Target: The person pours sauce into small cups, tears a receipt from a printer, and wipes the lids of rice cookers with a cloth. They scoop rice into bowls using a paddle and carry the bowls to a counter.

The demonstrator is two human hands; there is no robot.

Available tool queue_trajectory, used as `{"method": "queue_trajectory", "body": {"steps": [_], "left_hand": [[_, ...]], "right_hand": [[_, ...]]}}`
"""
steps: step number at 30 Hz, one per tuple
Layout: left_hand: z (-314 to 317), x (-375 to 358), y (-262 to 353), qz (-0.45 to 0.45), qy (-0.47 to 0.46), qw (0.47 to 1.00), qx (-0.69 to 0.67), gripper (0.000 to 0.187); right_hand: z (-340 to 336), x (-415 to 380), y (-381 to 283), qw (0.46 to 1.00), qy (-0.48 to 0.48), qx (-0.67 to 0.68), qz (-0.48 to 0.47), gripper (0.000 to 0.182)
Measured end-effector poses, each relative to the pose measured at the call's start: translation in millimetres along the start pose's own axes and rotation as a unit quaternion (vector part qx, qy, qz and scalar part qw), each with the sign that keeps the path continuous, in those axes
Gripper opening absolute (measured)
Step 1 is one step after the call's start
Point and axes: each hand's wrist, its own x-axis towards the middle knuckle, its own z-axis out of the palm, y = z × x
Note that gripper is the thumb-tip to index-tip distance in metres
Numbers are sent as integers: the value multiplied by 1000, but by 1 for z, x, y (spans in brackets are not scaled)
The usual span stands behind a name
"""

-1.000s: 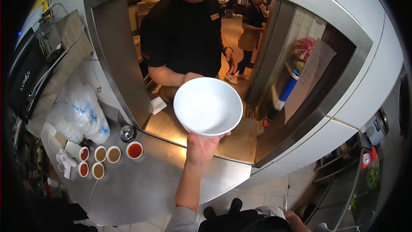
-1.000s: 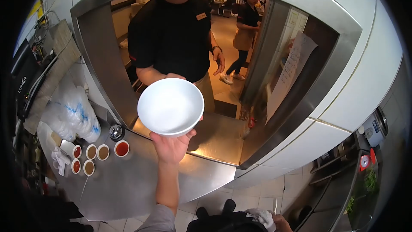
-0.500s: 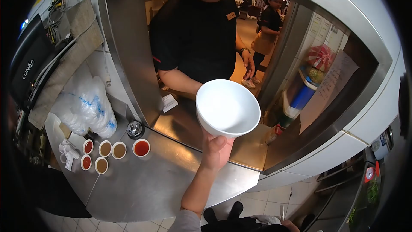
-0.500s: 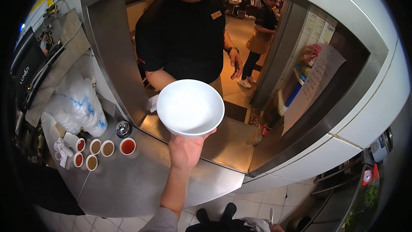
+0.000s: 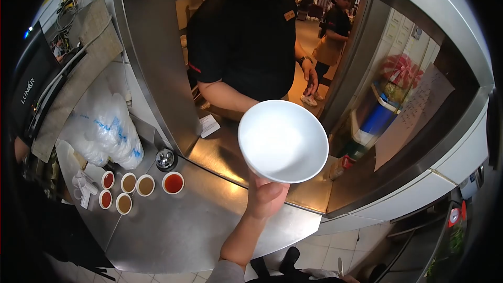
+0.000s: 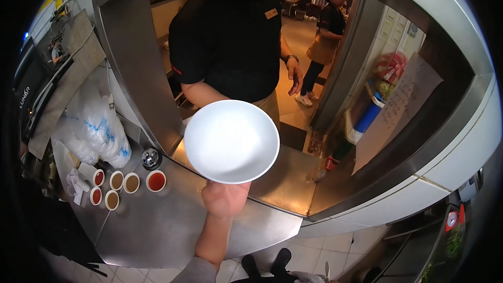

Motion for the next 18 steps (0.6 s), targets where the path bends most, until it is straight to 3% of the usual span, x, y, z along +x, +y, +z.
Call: {"method": "queue_trajectory", "body": {"steps": [5,15,18], "left_hand": [[-4,-2,2,1,-9,999,-50,81],[-2,-3,0,11,9,998,-56,81],[-3,-1,-4,57,16,997,44,80]], "right_hand": [[6,6,2,1000,1,-15,-18,39],[15,0,13,999,16,-30,-38,38],[20,-1,15,998,22,-37,-43,38]]}}
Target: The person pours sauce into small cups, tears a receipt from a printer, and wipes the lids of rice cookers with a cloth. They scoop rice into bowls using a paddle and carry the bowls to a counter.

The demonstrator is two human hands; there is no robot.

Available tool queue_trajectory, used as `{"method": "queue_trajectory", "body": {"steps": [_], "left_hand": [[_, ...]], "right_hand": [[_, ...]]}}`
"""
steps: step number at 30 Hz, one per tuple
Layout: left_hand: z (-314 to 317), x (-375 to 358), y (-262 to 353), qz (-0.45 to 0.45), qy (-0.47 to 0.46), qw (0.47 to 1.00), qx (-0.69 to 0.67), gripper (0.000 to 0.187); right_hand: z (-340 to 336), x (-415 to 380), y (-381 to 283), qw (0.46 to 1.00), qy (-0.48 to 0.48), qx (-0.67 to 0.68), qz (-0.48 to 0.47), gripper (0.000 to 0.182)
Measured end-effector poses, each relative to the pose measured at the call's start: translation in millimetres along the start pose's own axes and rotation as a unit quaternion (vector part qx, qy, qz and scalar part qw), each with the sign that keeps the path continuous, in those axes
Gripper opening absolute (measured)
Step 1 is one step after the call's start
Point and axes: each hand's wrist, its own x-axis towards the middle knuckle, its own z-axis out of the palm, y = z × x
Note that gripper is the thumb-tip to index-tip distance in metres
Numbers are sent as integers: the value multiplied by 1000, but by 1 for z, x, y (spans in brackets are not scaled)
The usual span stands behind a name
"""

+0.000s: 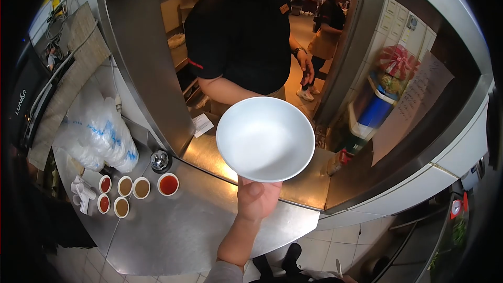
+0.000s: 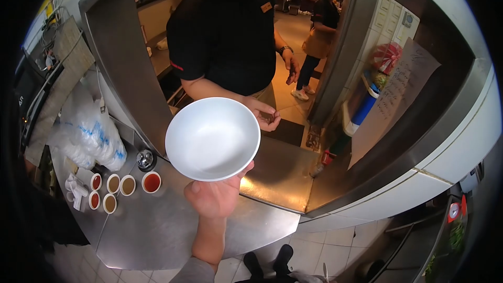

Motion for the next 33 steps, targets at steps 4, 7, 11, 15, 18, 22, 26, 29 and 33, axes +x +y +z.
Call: {"method": "queue_trajectory", "body": {"steps": [4,7,11,15,18,22,26,29,33], "left_hand": [[1,1,3,-49,-19,994,-93,80],[2,0,0,-26,-14,999,-35,78],[3,-1,1,-12,1,1000,14,79],[-2,-1,-1,9,3,1000,11,76],[1,1,3,-2,24,1000,14,74],[9,5,6,-5,-12,1000,23,78],[5,6,4,9,-50,998,22,83],[6,6,3,15,-36,999,-30,84],[5,9,4,22,-51,996,-63,86]], "right_hand": [[9,-1,7,1000,10,-10,-9,38],[18,1,14,999,15,-18,-25,38],[20,5,12,998,26,-39,-43,37],[11,2,-3,1000,19,-4,-21,48],[7,2,-11,1000,14,-14,2,48],[6,3,-13,1000,-5,-15,-7,48],[8,2,-10,999,3,-34,3,48],[12,6,-2,999,15,-20,-20,48],[15,9,5,1000,-1,-18,-25,48]]}}
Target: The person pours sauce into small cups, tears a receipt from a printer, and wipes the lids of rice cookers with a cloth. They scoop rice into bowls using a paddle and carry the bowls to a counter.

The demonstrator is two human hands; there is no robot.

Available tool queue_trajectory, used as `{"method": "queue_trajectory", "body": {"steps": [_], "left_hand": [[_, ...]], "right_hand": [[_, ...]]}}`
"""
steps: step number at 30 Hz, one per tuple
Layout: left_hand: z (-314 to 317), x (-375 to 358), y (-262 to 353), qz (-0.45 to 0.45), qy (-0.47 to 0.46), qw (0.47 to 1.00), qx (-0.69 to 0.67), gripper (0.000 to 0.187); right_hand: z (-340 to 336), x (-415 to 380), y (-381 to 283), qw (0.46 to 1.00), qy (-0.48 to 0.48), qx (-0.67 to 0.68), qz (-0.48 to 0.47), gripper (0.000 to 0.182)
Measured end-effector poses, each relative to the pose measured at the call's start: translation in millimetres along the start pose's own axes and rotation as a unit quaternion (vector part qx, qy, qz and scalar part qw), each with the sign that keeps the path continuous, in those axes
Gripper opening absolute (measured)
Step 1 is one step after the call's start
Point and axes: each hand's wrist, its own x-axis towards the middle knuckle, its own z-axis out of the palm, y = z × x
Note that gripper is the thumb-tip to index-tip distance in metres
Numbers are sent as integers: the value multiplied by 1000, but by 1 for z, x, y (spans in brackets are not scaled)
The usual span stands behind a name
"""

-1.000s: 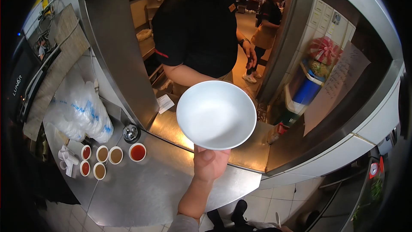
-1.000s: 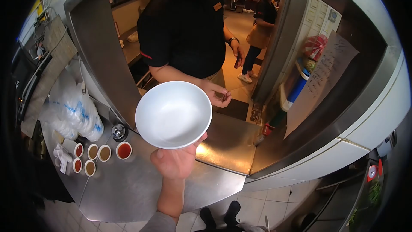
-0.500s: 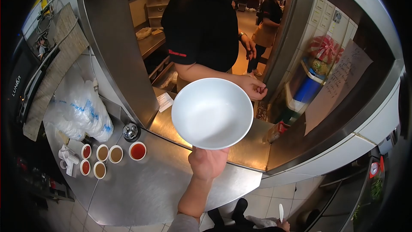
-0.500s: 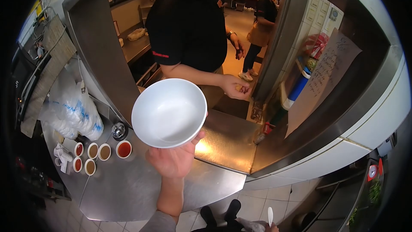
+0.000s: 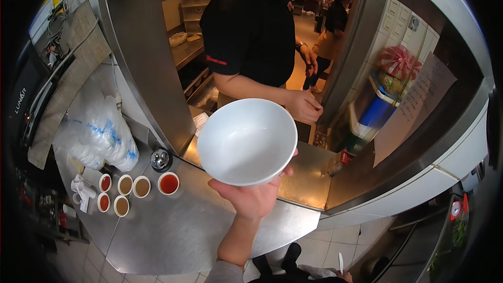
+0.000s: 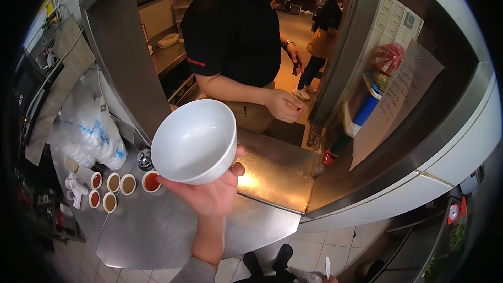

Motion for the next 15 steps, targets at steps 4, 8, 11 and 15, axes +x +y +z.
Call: {"method": "queue_trajectory", "body": {"steps": [4,8,11,15], "left_hand": [[-1,1,1,-3,21,999,-43,87],[2,1,1,-4,46,996,-77,86],[2,2,0,0,45,997,-66,86],[5,2,1,-3,63,996,-61,86]], "right_hand": [[3,3,4,1000,-10,5,-4,48],[9,4,8,1000,-20,7,-11,49],[13,5,13,999,-29,6,-15,49],[20,7,15,999,-24,16,-31,49]]}}
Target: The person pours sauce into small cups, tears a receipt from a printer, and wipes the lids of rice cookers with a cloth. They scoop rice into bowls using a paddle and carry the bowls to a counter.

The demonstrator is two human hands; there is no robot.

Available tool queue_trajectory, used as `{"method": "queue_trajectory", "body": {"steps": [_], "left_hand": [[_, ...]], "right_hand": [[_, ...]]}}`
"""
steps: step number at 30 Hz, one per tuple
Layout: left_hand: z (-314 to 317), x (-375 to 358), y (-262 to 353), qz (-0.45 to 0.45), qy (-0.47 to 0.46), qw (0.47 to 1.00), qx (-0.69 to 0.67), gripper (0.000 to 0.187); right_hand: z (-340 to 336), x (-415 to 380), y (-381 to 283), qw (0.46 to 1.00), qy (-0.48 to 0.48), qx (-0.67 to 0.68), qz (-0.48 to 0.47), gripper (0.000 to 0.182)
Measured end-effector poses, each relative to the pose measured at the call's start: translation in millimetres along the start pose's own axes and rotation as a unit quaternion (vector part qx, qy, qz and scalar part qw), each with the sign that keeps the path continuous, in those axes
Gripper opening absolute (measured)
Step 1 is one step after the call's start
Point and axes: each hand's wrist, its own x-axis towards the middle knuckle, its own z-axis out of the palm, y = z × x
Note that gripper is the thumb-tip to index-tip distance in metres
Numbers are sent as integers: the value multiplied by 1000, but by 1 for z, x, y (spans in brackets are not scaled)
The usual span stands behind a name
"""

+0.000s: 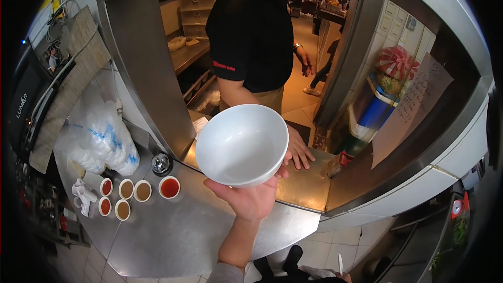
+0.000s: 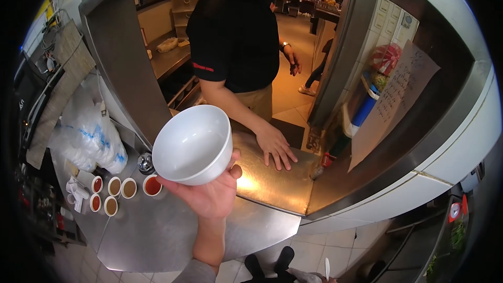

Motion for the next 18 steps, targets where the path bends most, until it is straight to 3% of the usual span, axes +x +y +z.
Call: {"method": "queue_trajectory", "body": {"steps": [4,9,15,17,18], "left_hand": [[-1,2,1,-12,-28,999,-11,89],[-3,3,-1,-16,-50,999,-7,93],[-3,2,-5,-20,-9,999,47,92],[3,0,-6,-16,42,996,76,92],[6,-2,-6,-15,47,996,76,92]], "right_hand": [[-1,-3,-6,999,36,4,-19,47],[-4,-1,-11,1000,6,-13,4,48],[-6,-2,-17,999,-18,-18,31,50],[-9,0,-25,998,-34,-3,50,52],[-9,4,-29,996,-52,-53,51,55]]}}
